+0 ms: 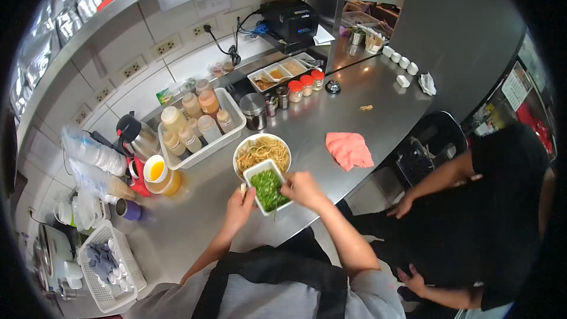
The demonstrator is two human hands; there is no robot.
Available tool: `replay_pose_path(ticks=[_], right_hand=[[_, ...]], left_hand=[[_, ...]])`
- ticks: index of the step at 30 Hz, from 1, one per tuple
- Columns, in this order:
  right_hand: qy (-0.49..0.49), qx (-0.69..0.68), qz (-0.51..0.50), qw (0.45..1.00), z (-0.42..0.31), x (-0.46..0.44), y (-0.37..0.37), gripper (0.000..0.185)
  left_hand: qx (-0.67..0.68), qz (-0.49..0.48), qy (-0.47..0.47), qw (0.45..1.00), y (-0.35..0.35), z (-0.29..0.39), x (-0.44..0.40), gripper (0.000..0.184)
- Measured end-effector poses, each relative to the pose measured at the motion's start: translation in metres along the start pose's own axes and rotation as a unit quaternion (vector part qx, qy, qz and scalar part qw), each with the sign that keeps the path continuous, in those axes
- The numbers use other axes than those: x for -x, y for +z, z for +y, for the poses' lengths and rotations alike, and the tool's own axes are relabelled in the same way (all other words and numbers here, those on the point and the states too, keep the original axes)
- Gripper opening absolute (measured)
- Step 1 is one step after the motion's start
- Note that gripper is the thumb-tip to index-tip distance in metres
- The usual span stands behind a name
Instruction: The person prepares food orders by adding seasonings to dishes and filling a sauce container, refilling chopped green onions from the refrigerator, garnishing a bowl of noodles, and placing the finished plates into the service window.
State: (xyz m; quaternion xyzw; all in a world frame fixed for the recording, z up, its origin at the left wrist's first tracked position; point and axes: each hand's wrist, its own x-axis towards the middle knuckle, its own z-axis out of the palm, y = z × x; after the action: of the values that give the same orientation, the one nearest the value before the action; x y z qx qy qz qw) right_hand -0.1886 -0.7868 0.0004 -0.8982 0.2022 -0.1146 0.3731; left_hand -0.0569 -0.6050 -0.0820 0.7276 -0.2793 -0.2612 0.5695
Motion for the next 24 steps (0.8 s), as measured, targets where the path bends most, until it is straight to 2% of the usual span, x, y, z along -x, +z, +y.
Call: replay_pose_path(ticks=[2, 5, 8, 10, 11, 14, 16, 18, 19, 23, 24], right_hand=[[0.001, -0.014, -0.006, 1.0, 0.016, -0.034, -0.033, 0.02], [-0.044, -0.03, 0.023, 0.998, 0.053, -0.109, -0.065, 0.022], [-0.059, 0.01, 0.014, 0.998, 0.063, -0.193, -0.093, 0.022], [-0.096, 0.037, 0.041, 0.994, 0.076, -0.256, -0.096, 0.024], [-0.094, 0.058, 0.019, 0.994, 0.08, -0.289, -0.097, 0.025], [-0.143, 0.074, 0.014, 0.987, 0.116, -0.395, -0.068, 0.028], [-0.118, 0.119, 0.024, 0.986, 0.123, -0.444, -0.04, 0.026], [-0.109, 0.099, 0.047, 0.988, 0.112, -0.461, -0.025, 0.026], [-0.111, 0.114, 0.032, 0.987, 0.112, -0.473, -0.015, 0.026], [-0.123, 0.192, -0.007, 0.974, 0.141, -0.508, 0.028, 0.027], [-0.132, 0.218, -0.014, 0.967, 0.15, -0.513, 0.035, 0.027]], left_hand=[[0.062, 0.061, 0.013, 0.996, 0.016, 0.03, -0.01, 0.035], [0.104, 0.072, -0.019, 0.992, 0.007, 0.047, -0.012, 0.039], [0.088, 0.199, -0.076, 0.973, -0.003, 0.02, 0.002, 0.039], [0.082, 0.277, -0.096, 0.953, -0.002, 0.021, 0.025, 0.037], [0.079, 0.316, -0.101, 0.94, 0.0, 0.023, 0.03, 0.035], [0.044, 0.427, -0.107, 0.897, 0.013, 0.034, 0.057, 0.033], [0.008, 0.494, -0.111, 0.862, 0.031, 0.045, 0.068, 0.031], [-0.024, 0.547, -0.121, 0.828, 0.055, 0.05, 0.075, 0.031], [-0.026, 0.563, -0.128, 0.816, 0.068, 0.049, 0.078, 0.03], [0.111, 0.587, -0.165, 0.784, 0.108, 0.039, 0.082, 0.031], [0.099, 0.586, -0.138, 0.792, 0.108, 0.039, 0.081, 0.031]])
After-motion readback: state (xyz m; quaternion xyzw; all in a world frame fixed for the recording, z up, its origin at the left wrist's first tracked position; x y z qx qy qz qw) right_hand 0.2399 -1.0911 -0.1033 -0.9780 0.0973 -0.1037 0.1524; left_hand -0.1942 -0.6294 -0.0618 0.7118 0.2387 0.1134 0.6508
